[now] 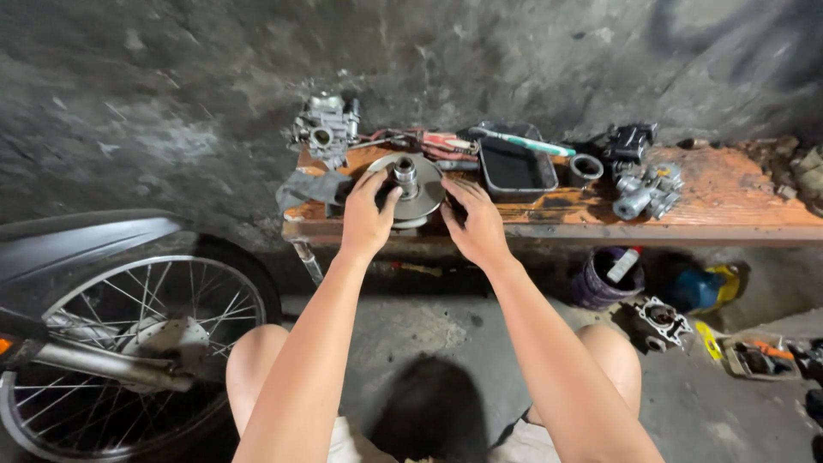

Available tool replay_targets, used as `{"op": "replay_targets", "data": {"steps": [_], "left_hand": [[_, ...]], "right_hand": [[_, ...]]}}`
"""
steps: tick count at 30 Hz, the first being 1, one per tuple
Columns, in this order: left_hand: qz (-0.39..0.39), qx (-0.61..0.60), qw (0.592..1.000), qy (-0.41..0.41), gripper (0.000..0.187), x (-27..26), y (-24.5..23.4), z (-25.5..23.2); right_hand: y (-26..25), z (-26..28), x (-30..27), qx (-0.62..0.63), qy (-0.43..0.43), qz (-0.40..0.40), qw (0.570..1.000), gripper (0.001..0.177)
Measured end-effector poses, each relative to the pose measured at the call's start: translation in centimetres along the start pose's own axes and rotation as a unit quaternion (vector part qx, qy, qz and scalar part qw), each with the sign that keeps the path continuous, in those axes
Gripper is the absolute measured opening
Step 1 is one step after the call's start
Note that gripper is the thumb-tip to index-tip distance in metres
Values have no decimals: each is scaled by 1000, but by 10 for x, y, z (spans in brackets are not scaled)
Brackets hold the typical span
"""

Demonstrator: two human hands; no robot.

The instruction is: The person sits on the floor and assembles a mechanical component on a wooden table. They place a cylindrical part into a circular disc, then insert a black rubber ring into the assembly. The person repeatedly handles and repositions the parts, occasionally picking up small items from the floor.

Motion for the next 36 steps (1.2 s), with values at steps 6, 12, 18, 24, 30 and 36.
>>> {"op": "replay_targets", "data": {"steps": [6,12,18,24,30,36], "left_hand": [[-22,17,999,22,44,0,1,6],[-38,21,999,21,43,-2,0,0],[-43,29,998,38,43,-1,3,14],[-5,-13,999,47,45,1,3,2],[-55,-1,997,55,34,-3,-2,-10],[-104,40,994,9,55,10,7,-9]], "right_hand": [[7,-6,-2,-18,-7,6,1000,38],[7,-2,-1,-17,-13,6,1000,39],[9,-4,-4,-24,-5,4,1000,37],[5,3,-1,-13,22,76,997,40],[13,-13,-6,-2,-17,10,1000,38],[11,-12,-3,1,-14,13,1000,39]]}}
Point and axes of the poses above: each hand's wrist, its own x-axis towards the middle knuckle, its own y-axis out of the palm, z = x × y, the point moved 9 cm from there along x, towards the middle knuckle, and after that the axes turned 14 degrees about -x, right-handed, at the moved point
